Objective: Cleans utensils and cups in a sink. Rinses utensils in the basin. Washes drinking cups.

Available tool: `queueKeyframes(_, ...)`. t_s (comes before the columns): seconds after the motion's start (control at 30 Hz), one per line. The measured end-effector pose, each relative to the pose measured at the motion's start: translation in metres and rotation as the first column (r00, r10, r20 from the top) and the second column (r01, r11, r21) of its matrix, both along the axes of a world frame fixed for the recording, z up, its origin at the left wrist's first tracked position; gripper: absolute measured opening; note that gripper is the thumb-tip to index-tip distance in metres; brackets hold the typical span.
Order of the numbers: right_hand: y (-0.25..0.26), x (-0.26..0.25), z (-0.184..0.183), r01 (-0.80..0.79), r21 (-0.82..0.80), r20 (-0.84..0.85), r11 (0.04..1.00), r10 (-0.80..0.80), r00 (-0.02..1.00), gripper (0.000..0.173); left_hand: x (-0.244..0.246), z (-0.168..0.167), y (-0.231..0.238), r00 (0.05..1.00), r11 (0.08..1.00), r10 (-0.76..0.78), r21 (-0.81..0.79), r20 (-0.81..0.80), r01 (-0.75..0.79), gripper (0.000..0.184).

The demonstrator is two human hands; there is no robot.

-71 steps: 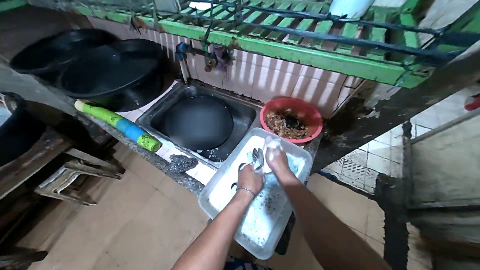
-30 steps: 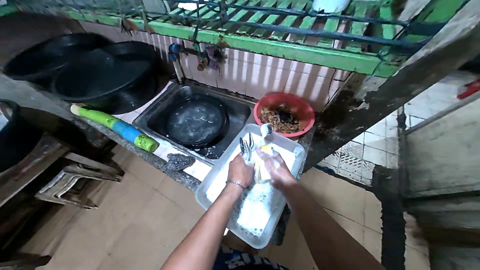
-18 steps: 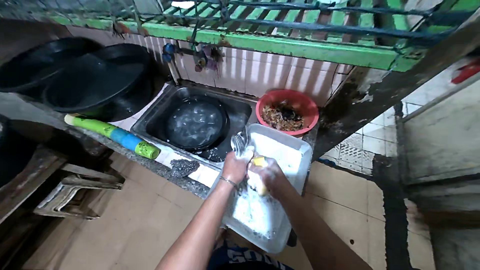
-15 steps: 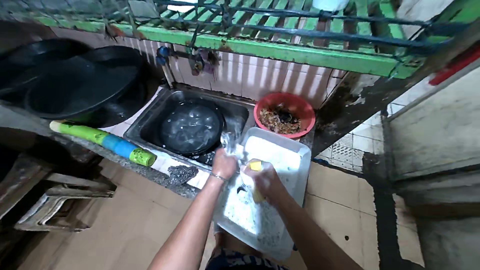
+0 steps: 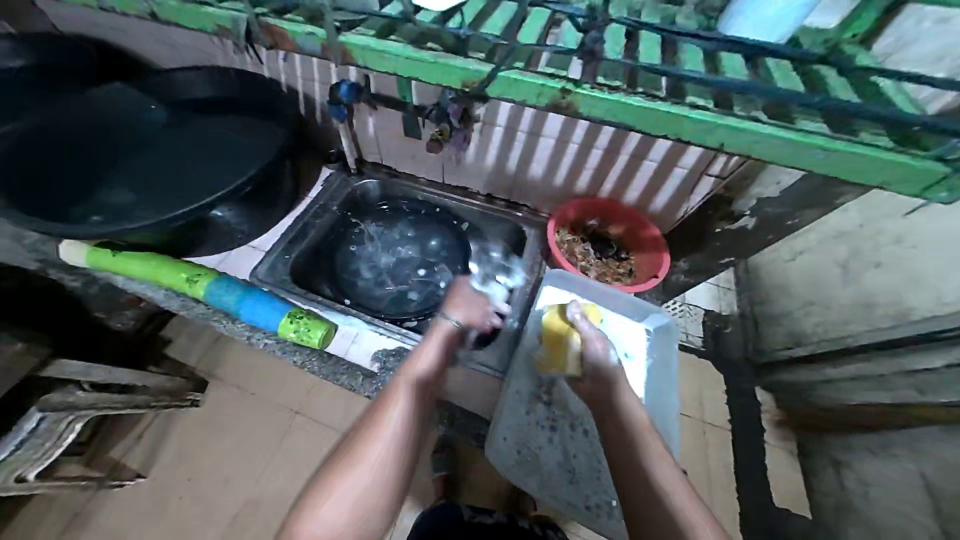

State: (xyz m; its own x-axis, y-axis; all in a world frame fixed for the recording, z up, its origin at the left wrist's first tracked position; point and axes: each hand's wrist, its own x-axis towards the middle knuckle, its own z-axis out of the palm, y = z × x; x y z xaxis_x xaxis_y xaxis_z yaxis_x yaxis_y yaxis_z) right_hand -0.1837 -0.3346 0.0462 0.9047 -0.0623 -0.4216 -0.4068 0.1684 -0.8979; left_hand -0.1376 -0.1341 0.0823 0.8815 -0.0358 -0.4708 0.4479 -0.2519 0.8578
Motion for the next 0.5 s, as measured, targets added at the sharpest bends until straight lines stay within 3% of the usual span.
queueKeyframes(0.13, -0.001, 0.024, -0.004, 0.154, 0.124, 0.067, 0.98, -0.163, 0.984, 0.024, -0.031, -0.019, -0.052, 0.99, 0.982, -0.13, -0.144, -0.046, 0.123, 0.026)
queueKeyframes(0.27, -0.004, 0.034, -0.014, 0.39, 0.13, 0.104, 0.911, -0.404, 0.909, 0.03, -0.035, -0.022, -0.066, 0.966, 0.967, -0.254, 0.051, 0.058, 0.251, 0.025)
queueKeyframes(0.33, 0.006, 0.023, -0.009, 0.354, 0.124, 0.091, 0.927, -0.366, 0.926, 0.038, -0.031, -0.017, -0.067, 0.966, 0.967, -0.249, 0.073, 0.074, 0.243, 0.029)
queueKeyframes(0.4, 0.011, 0.013, 0.001, 0.301, 0.082, 0.05, 0.95, -0.306, 0.951, 0.035, -0.026, -0.019, -0.068, 0.98, 0.981, -0.196, 0.022, 0.034, 0.195, 0.025)
queueKeyframes(0.5, -0.009, 0.016, 0.001, 0.366, 0.089, 0.095, 0.926, -0.374, 0.923, 0.028, -0.034, -0.02, -0.065, 0.943, 0.943, -0.329, -0.071, -0.053, 0.325, 0.024)
